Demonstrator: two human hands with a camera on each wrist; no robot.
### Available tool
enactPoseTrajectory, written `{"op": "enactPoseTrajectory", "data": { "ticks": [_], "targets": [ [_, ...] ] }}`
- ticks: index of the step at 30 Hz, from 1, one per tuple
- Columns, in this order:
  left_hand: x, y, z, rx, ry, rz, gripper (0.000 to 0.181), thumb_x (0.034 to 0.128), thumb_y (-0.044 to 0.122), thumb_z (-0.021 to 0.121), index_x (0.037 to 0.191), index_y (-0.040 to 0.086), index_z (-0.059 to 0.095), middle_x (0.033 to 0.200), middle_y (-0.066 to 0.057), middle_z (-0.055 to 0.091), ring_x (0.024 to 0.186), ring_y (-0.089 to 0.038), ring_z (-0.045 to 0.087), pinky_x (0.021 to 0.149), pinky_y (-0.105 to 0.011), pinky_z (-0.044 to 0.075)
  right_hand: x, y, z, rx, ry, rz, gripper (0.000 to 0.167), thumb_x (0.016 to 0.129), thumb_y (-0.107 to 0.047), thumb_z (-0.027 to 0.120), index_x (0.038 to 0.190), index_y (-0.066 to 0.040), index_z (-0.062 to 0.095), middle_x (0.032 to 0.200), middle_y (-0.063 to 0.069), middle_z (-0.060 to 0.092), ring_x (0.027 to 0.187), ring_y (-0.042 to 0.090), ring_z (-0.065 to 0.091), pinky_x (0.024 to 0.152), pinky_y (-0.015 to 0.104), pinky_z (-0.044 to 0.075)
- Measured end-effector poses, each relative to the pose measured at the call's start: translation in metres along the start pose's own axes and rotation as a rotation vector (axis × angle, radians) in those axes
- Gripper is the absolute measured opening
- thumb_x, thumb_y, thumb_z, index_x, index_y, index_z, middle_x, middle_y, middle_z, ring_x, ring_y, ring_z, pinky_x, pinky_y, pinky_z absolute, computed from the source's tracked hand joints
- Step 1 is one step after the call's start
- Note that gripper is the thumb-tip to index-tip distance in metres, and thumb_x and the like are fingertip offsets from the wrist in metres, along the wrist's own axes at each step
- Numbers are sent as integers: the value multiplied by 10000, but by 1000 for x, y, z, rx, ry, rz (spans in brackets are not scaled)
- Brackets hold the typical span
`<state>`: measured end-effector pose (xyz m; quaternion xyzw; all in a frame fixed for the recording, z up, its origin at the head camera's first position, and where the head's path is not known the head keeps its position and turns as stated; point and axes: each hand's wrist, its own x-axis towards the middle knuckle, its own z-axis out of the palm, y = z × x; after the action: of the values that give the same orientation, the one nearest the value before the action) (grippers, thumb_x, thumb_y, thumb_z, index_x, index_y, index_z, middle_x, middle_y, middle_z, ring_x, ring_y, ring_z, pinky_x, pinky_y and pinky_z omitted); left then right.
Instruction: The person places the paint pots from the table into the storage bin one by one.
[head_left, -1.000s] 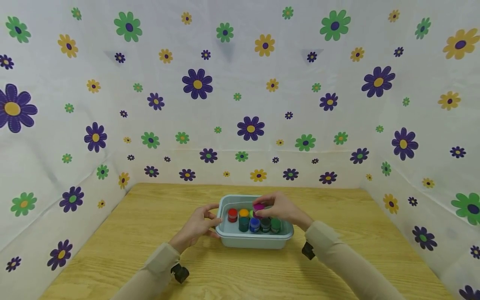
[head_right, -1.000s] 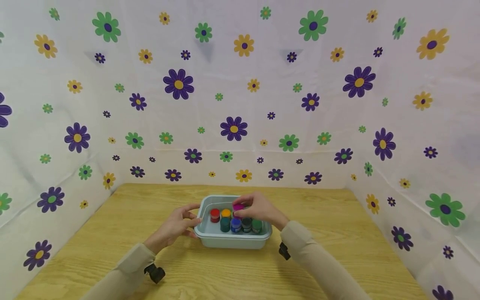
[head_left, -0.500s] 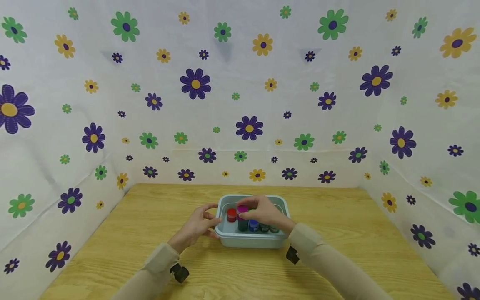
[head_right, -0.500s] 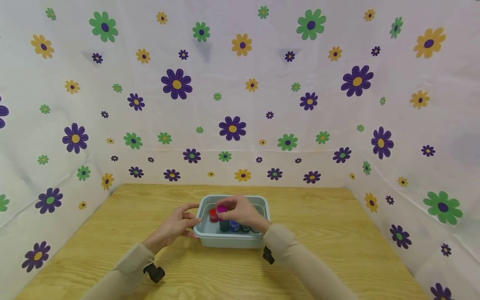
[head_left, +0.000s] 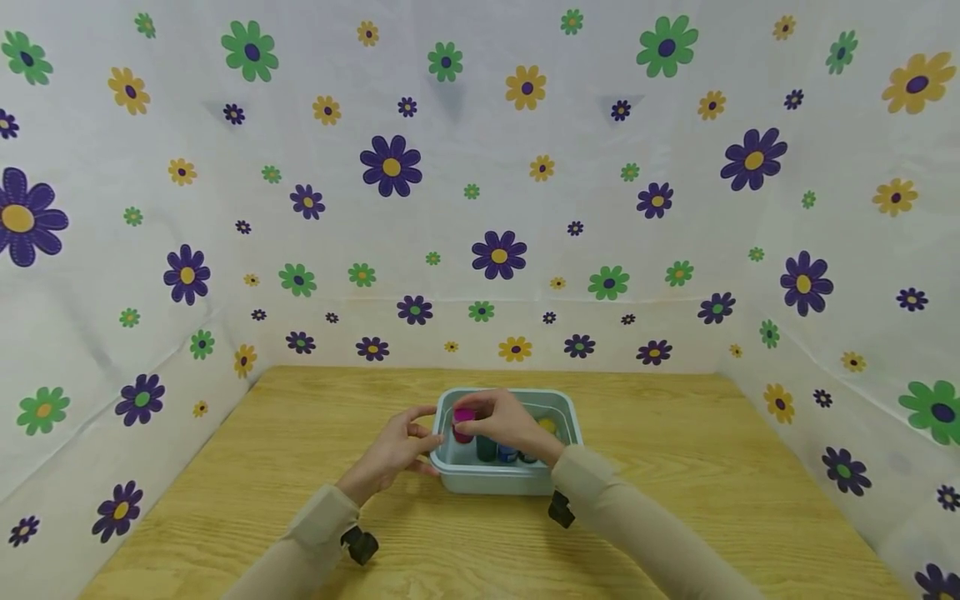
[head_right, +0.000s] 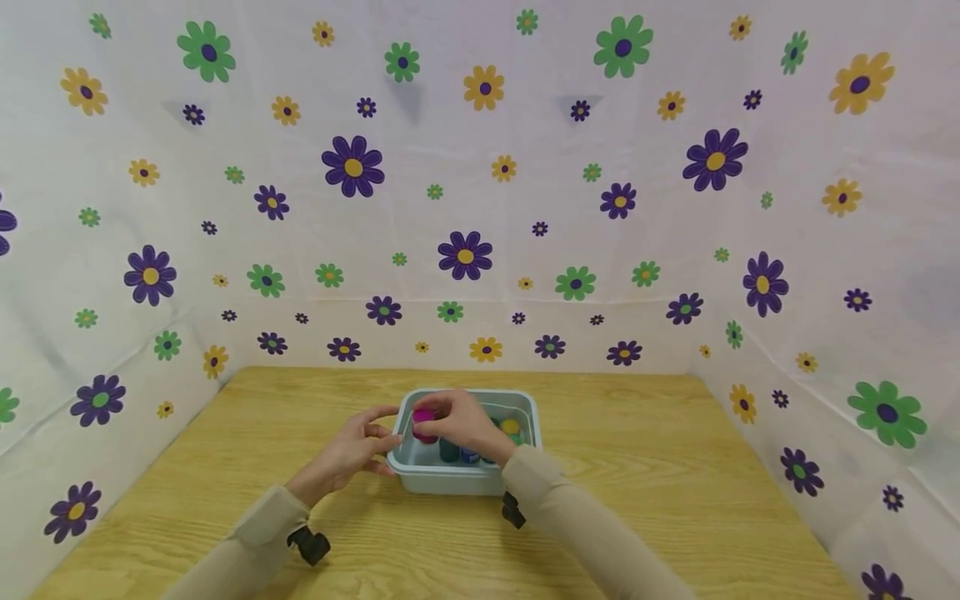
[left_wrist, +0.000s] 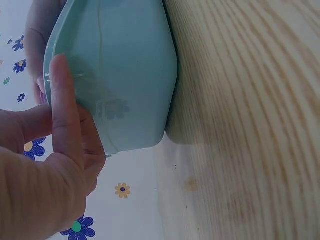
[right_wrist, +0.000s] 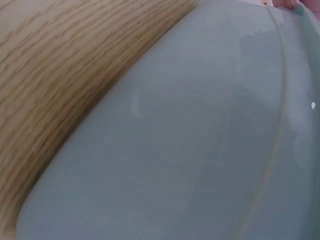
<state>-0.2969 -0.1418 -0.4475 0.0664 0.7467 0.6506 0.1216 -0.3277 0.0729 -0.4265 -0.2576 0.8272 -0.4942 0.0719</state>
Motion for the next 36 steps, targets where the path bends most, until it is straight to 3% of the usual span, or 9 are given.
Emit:
{"op": "enactPoseTrajectory", "data": {
  "ticks": [10, 17, 20, 27, 36],
  "targets": [
    [0, -1, 1, 14, 12, 3, 583, 937, 7, 621, 1469, 29, 385, 1002, -186, 547, 767, -251, 638, 636, -408, 629, 6, 8, 9, -137, -3, 47, 338, 837, -169, 786, 1147, -59, 704, 1087, 54, 716, 996, 204, 648, 928, 423, 546],
    [0, -2, 2, 17, 6, -1, 575, 943, 17, 617, 1470, 32, 389, 996, -176, 543, 770, -246, 636, 648, -418, 629, 7, 14, 14, -220, -41, 50, 333, 810, -117, 805, 1118, -24, 722, 1064, 63, 723, 896, 143, 625, 835, 345, 564],
    [0, -2, 1, 13, 3, 5, 577, 944, 16, 613, 1473, 25, 384, 996, -173, 533, 758, -240, 630, 648, -419, 629, 8, 14, 15, -235, -38, 74, 341, 801, -97, 808, 1123, -24, 724, 1087, 71, 727, 933, 159, 646, 860, 360, 569],
    [1, 0, 1, 17, 12, 4, 564, 944, 8, 609, 1466, 31, 399, 998, -177, 527, 747, -239, 633, 658, -442, 627, 11, 17, 19, -302, -29, 37, 348, 776, -40, 815, 1109, 3, 725, 1068, 102, 740, 969, 211, 669, 840, 361, 574],
    [0, 1, 2, 12, 16, 7, 573, 940, 17, 620, 1468, 19, 397, 983, -165, 527, 852, -304, 638, 638, -412, 629, 13, 16, 21, -351, -39, 41, 345, 766, -24, 816, 1101, -9, 734, 1048, 80, 746, 944, 202, 664, 813, 329, 572]
  ]
}}
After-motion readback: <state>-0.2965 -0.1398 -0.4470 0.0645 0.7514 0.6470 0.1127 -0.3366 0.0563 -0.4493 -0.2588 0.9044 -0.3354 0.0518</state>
